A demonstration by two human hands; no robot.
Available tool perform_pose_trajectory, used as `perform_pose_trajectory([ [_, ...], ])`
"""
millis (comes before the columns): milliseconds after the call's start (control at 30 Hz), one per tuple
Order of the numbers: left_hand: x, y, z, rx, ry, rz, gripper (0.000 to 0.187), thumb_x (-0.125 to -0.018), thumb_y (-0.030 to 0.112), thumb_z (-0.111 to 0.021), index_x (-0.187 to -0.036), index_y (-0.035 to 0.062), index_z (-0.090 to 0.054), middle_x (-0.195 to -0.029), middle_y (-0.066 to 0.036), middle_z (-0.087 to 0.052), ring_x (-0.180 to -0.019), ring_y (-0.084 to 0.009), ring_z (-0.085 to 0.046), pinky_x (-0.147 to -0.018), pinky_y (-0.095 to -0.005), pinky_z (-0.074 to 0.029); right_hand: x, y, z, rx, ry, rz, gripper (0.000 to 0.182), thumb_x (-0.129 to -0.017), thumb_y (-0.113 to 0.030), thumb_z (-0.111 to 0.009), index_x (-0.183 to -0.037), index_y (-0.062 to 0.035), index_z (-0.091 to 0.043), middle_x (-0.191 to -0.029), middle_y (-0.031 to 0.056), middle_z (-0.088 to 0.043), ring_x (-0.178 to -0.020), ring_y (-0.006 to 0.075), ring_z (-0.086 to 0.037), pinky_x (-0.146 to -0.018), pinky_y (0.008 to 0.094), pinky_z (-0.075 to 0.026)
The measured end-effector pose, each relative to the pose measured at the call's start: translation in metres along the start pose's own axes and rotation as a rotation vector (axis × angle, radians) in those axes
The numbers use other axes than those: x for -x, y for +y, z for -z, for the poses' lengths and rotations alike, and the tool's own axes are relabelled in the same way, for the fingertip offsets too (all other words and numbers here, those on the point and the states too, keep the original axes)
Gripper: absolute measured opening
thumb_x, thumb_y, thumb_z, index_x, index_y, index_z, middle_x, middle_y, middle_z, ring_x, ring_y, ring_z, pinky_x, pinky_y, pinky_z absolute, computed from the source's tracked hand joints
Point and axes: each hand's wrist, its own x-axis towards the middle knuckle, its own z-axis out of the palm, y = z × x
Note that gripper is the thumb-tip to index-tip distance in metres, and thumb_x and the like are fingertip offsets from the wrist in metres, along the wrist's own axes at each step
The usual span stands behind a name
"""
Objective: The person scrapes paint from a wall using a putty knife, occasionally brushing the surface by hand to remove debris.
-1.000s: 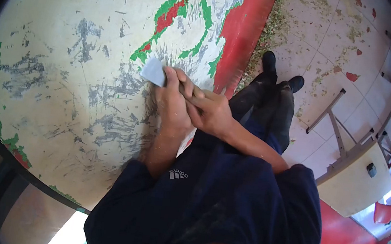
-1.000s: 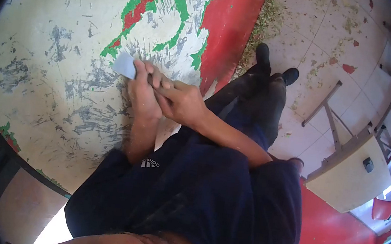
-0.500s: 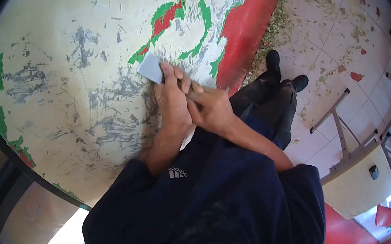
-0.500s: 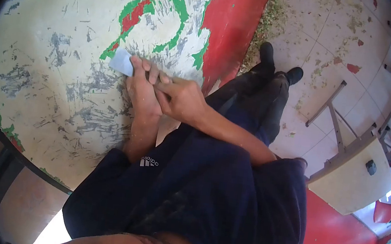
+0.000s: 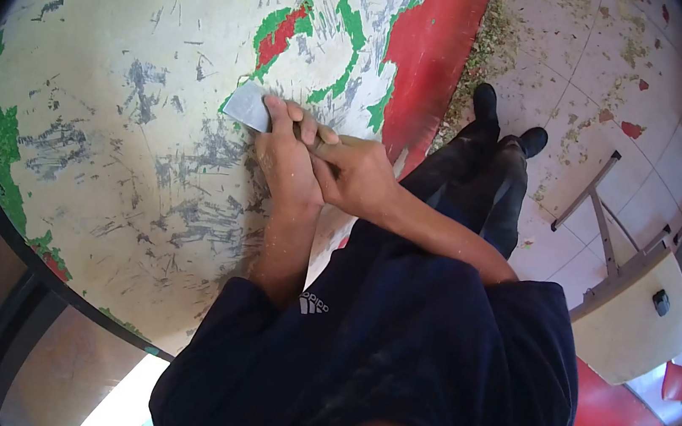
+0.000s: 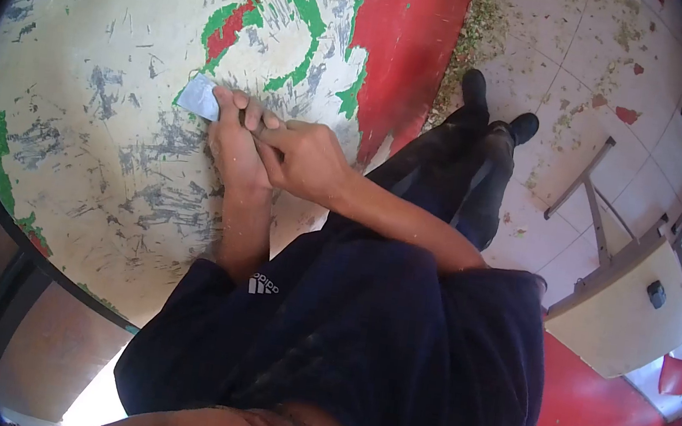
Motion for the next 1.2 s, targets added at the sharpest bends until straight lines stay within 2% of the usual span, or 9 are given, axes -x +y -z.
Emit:
perform_pose_trajectory([
  [233,0.004,-0.008,0.013,-0.002,0.025,0.009,0.037,-0.099,0.039,-0.039,-0.076,0.0089,-0.04,-0.058,-0.001,-0.036,-0.049,-0.0163,-0.043,-0.052,-0.0316,-0.044,0.003,0.006,-0.005,0.024,-0.006,0.017,0.007,-0.076,-0.011,-0.062,-0.08,-0.0062,-0.065,-0.058,0.0135,-0.056,-0.052,0.0318,-0.056,-0.049,0.0402,-0.046],
  [267,0.004,-0.003,0.01,0.004,0.024,-0.007,0.037,-0.099,0.039,-0.039,-0.076,0.0089,-0.04,-0.057,-0.001,-0.035,-0.049,-0.0165,-0.043,-0.053,-0.0321,-0.044,-0.003,0.0,-0.005,-0.009,0.048,0.021,0.006,-0.075,-0.011,-0.063,-0.079,-0.007,-0.066,-0.058,0.0134,-0.056,-0.051,0.0314,-0.057,-0.049,0.0402,-0.046],
  [467,0.01,-0.008,0.012,-0.047,0.071,0.016,0.038,-0.098,0.04,-0.04,-0.076,0.0092,-0.041,-0.057,-0.001,-0.037,-0.049,-0.0168,-0.045,-0.053,-0.0323,-0.044,0.011,0.001,0.001,0.011,-0.09,-0.014,0.008,-0.074,-0.011,-0.064,-0.08,-0.0077,-0.066,-0.058,0.014,-0.056,-0.051,0.0314,-0.057,-0.049,0.0399,-0.046],
  [567,-0.001,0.002,0.01,0.074,0.003,-0.017,0.037,-0.098,0.039,-0.04,-0.076,0.0092,-0.04,-0.057,-0.001,-0.037,-0.049,-0.0169,-0.045,-0.052,-0.032,-0.045,-0.004,-0.004,-0.001,-0.04,-0.001,0.021,0.008,-0.074,-0.011,-0.064,-0.081,-0.0082,-0.067,-0.058,0.0139,-0.056,-0.052,0.0318,-0.058,-0.048,0.0404,-0.046],
  [667,0.015,-0.007,0.011,-0.032,0.072,-0.03,0.036,-0.099,0.038,-0.04,-0.076,0.0089,-0.041,-0.058,-0.001,-0.037,-0.049,-0.0162,-0.045,-0.052,-0.0316,-0.046,0.017,-0.007,0.005,-0.026,-0.05,-0.061,0.009,-0.075,-0.011,-0.062,-0.082,-0.0087,-0.067,-0.059,0.0139,-0.056,-0.053,0.0319,-0.058,-0.049,0.0411,-0.046],
  [767,0.013,-0.004,0.007,-0.031,0.061,0.023,0.035,-0.099,0.038,-0.039,-0.078,0.0096,-0.041,-0.059,0.0,-0.037,-0.05,-0.0154,-0.046,-0.053,-0.0311,-0.046,0.004,-0.007,0.009,0.02,-0.116,-0.011,0.01,-0.074,-0.005,-0.063,-0.084,-0.0052,-0.065,-0.061,0.0152,-0.056,-0.055,0.0311,-0.059,-0.049,0.0386,-0.046],
  [900,0.009,-0.005,0.009,-0.007,0.028,0.014,0.037,-0.098,0.041,-0.04,-0.077,0.0109,-0.041,-0.058,0.0,-0.037,-0.051,-0.0161,-0.047,-0.054,-0.0309,-0.045,0.008,-0.005,0.004,0.003,-0.055,-0.021,0.012,-0.077,-0.013,-0.06,-0.086,-0.0093,-0.067,-0.06,0.0153,-0.057,-0.055,0.0331,-0.058,-0.05,0.0416,-0.047],
  [1133,0.011,0.011,-0.003,-0.051,0.059,-0.014,0.037,-0.098,0.039,-0.04,-0.077,0.0096,-0.041,-0.057,-0.001,-0.038,-0.049,-0.0175,-0.047,-0.052,-0.0321,-0.044,-0.014,-0.013,0.004,-0.019,0.032,0.027,0.01,-0.076,-0.014,-0.061,-0.083,-0.0093,-0.066,-0.061,0.0158,-0.057,-0.054,0.0324,-0.059,-0.05,0.0416,-0.048],
  [1200,0.017,0.0,0.006,-0.113,0.072,-0.013,0.037,-0.098,0.039,-0.039,-0.076,0.0092,-0.041,-0.057,-0.001,-0.038,-0.049,-0.0178,-0.047,-0.051,-0.0324,-0.044,0.01,-0.002,0.001,-0.015,-0.071,0.013,0.008,-0.076,-0.013,-0.061,-0.08,-0.0091,-0.065,-0.061,0.016,-0.057,-0.054,0.0325,-0.058,-0.05,0.0416,-0.047],
])
